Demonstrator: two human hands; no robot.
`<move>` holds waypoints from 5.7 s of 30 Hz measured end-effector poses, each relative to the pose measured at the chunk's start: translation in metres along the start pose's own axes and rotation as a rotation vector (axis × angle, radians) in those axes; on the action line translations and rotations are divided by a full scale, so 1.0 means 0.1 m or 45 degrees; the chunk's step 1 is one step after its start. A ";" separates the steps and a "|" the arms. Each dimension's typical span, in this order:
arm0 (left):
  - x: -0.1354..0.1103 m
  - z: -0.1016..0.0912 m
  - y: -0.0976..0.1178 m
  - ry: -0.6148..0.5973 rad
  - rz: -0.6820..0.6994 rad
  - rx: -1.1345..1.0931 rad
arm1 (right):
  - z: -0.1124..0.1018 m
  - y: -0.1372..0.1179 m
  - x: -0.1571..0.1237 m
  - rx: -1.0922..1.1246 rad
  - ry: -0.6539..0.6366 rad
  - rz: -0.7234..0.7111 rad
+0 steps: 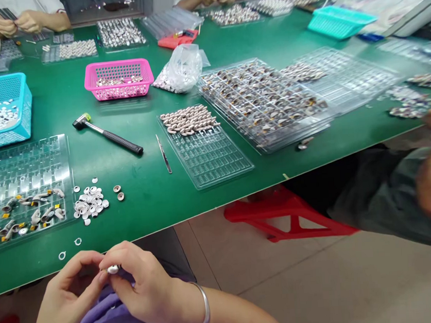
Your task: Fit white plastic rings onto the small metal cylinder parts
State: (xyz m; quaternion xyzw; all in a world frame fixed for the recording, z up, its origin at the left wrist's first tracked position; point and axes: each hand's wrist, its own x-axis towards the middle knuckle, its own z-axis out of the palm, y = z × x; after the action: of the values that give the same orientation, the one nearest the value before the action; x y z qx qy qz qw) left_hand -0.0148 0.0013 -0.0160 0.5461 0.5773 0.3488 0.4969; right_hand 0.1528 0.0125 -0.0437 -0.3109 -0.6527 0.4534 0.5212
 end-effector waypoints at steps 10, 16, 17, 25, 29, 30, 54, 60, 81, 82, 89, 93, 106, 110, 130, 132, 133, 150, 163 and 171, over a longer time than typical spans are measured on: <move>0.00 -0.08 0.06 0.054 0.442 0.296 | -0.15 -0.03 0.11 0.109 -0.194 0.084; 0.03 -0.12 0.05 -0.094 0.377 0.173 | -0.22 0.07 0.15 0.290 -0.333 0.210; 0.03 -0.12 0.06 -0.134 0.340 0.137 | -0.22 0.07 0.15 0.299 -0.336 0.222; -0.07 0.01 0.01 0.077 -0.172 -0.330 | -0.23 -0.01 0.19 0.215 -0.380 0.152; -0.08 0.00 -0.09 0.079 0.094 -0.128 | -0.23 -0.03 0.16 0.170 -0.382 0.062; -0.07 -0.01 -0.10 0.087 0.167 -0.051 | -0.23 -0.03 0.16 0.143 -0.384 0.046; -0.04 -0.12 0.10 0.130 0.458 0.532 | -0.18 -0.02 0.12 -0.310 -0.231 -0.098; -0.01 -0.14 0.07 0.000 0.153 0.242 | -0.20 -0.03 0.14 -0.289 -0.199 -0.219; -0.05 -0.02 0.21 0.149 -0.286 -0.221 | -0.18 0.02 0.12 -0.211 -0.052 -0.334; -0.05 -0.02 0.21 0.143 -0.258 -0.199 | -0.18 0.02 0.12 -0.218 -0.054 -0.335; -0.08 0.00 0.21 0.246 -0.216 -0.130 | -0.18 0.01 0.09 -0.178 -0.006 -0.258; -0.06 -0.03 0.17 0.181 -0.088 -0.049 | -0.15 0.02 0.08 -0.169 0.006 -0.264; -0.10 -0.01 0.21 0.243 -0.056 0.020 | -0.16 -0.02 0.06 -0.214 -0.006 -0.277; -0.09 -0.02 0.20 0.244 -0.026 0.007 | -0.18 -0.05 0.07 -0.255 -0.014 -0.296; -0.09 -0.08 0.07 0.181 0.144 0.111 | -0.18 -0.06 0.04 -0.277 -0.003 -0.278; -0.08 -0.07 0.07 0.183 0.167 0.116 | -0.17 -0.06 0.03 -0.282 -0.004 -0.270; -0.08 -0.07 0.08 0.183 0.179 0.120 | -0.17 -0.05 0.03 -0.285 -0.005 -0.265; -0.10 -0.07 0.08 0.141 0.352 0.166 | -0.17 -0.05 0.02 -0.306 0.030 -0.322; -0.08 -0.07 0.14 0.127 0.390 0.161 | -0.16 -0.06 0.03 -0.286 0.046 -0.341; -0.10 -0.11 0.13 0.073 0.520 0.292 | -0.16 -0.08 0.05 -0.223 0.040 -0.277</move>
State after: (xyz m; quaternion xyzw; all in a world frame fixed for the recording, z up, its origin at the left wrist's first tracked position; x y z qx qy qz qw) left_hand -0.0224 -0.0045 0.0007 0.6942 0.5045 0.3898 0.3342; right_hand 0.1677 0.0179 -0.0337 -0.2897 -0.7115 0.3306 0.5483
